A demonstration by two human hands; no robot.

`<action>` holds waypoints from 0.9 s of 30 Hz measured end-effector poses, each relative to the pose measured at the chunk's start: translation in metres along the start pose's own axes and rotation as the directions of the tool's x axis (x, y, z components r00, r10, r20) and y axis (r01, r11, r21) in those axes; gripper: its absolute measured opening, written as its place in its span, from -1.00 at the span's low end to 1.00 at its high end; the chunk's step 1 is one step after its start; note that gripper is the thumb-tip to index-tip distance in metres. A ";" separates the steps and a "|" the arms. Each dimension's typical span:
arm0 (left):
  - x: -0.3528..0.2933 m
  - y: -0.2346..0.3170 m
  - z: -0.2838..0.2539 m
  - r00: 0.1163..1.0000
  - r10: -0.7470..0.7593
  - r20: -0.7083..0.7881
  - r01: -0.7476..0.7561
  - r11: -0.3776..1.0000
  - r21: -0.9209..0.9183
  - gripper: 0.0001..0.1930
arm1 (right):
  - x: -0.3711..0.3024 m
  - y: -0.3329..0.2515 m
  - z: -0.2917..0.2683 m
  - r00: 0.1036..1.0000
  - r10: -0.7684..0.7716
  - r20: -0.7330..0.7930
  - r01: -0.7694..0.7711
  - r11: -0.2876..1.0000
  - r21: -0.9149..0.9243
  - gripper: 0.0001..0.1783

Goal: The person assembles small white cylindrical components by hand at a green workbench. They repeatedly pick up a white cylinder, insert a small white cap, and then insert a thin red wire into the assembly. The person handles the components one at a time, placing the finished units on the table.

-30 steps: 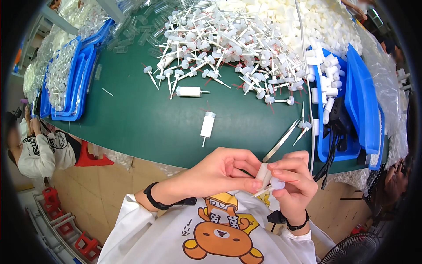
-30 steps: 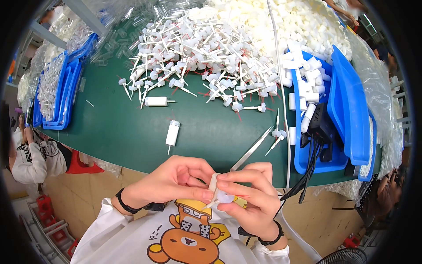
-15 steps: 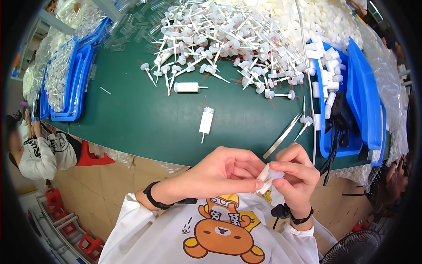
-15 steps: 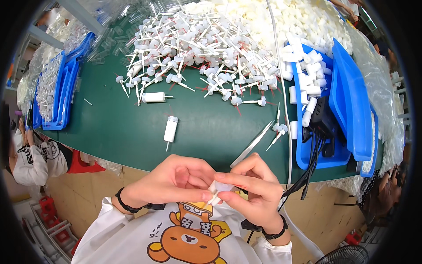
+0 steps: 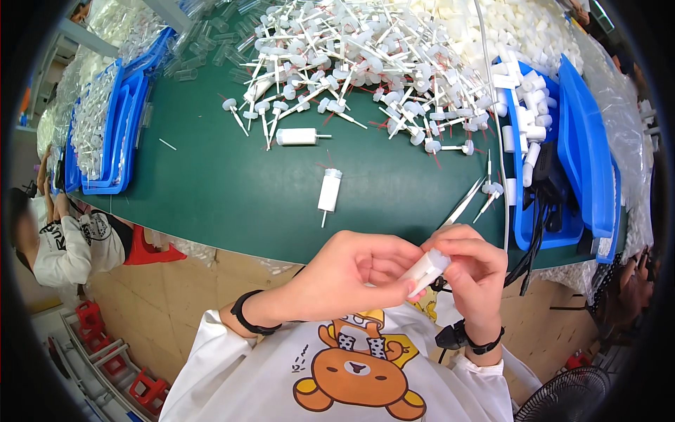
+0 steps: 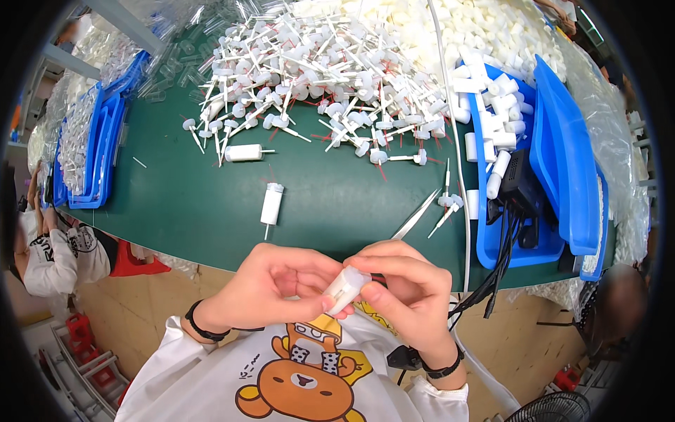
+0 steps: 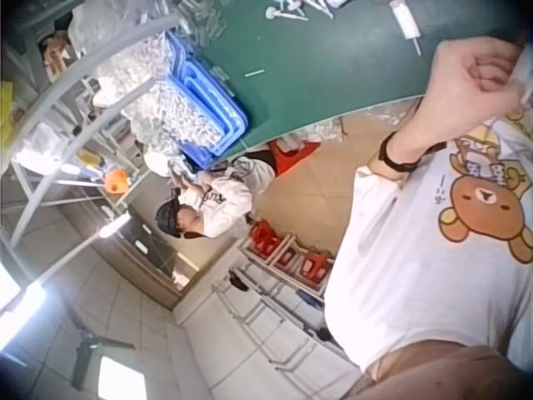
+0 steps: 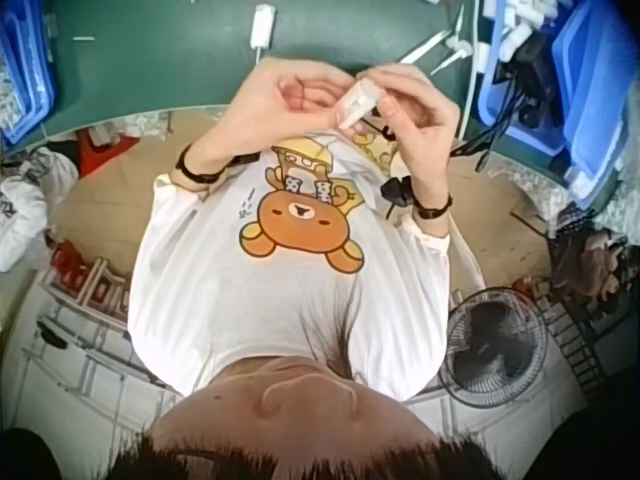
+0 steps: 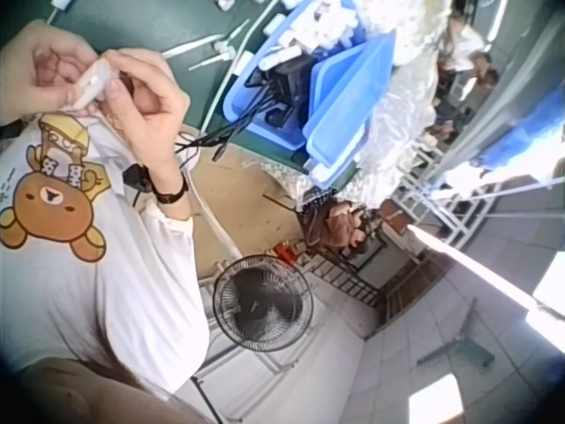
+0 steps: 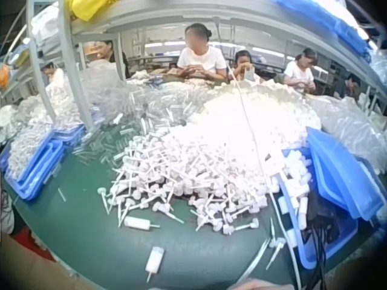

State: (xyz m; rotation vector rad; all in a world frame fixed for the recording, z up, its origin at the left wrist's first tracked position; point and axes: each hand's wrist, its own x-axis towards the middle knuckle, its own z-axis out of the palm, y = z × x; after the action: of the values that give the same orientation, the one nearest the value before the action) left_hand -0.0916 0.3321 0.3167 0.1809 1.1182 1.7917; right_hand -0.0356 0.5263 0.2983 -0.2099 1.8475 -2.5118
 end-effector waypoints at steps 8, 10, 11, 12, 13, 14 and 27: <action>0.000 0.000 0.009 0.958 0.278 -0.076 -0.225 0.886 0.405 -0.69 | 0.000 0.004 -0.001 0.993 -0.116 0.009 0.115 0.974 -0.197 -0.62; 0.001 -0.005 0.009 0.934 0.338 -0.116 -0.266 0.875 0.403 -0.72 | 0.000 0.005 0.003 0.992 -0.116 -0.044 0.107 0.978 -0.177 -0.56; 0.000 -0.005 0.007 0.938 0.337 -0.080 -0.267 0.851 0.451 -0.74 | 0.000 0.004 0.012 0.990 -0.092 -0.108 0.078 0.989 -0.125 -0.53; -0.002 -0.004 0.004 0.942 0.332 -0.044 -0.267 0.824 0.499 -0.75 | 0.000 0.005 0.017 0.983 -0.065 -0.170 0.054 0.996 -0.069 -0.50; -0.002 -0.004 0.001 0.946 0.325 -0.009 -0.268 0.794 0.545 -0.77 | -0.001 0.005 0.014 0.997 -0.033 -0.076 0.018 0.981 -0.191 -0.44; -0.002 -0.005 0.000 0.959 0.282 0.004 -0.243 0.820 0.518 -0.77 | -0.002 0.007 0.014 0.998 -0.028 -0.058 0.014 0.973 -0.230 -0.45; -0.056 0.055 -0.037 0.886 0.411 -0.214 0.066 0.346 0.936 -0.69 | -0.012 -0.007 -0.011 0.937 0.027 -0.347 -0.018 0.999 0.028 -0.68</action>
State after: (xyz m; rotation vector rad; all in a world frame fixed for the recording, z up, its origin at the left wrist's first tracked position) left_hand -0.1198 0.2599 0.3557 0.6459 2.4875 1.1226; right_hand -0.0242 0.5399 0.3007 0.2745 1.9098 -2.6948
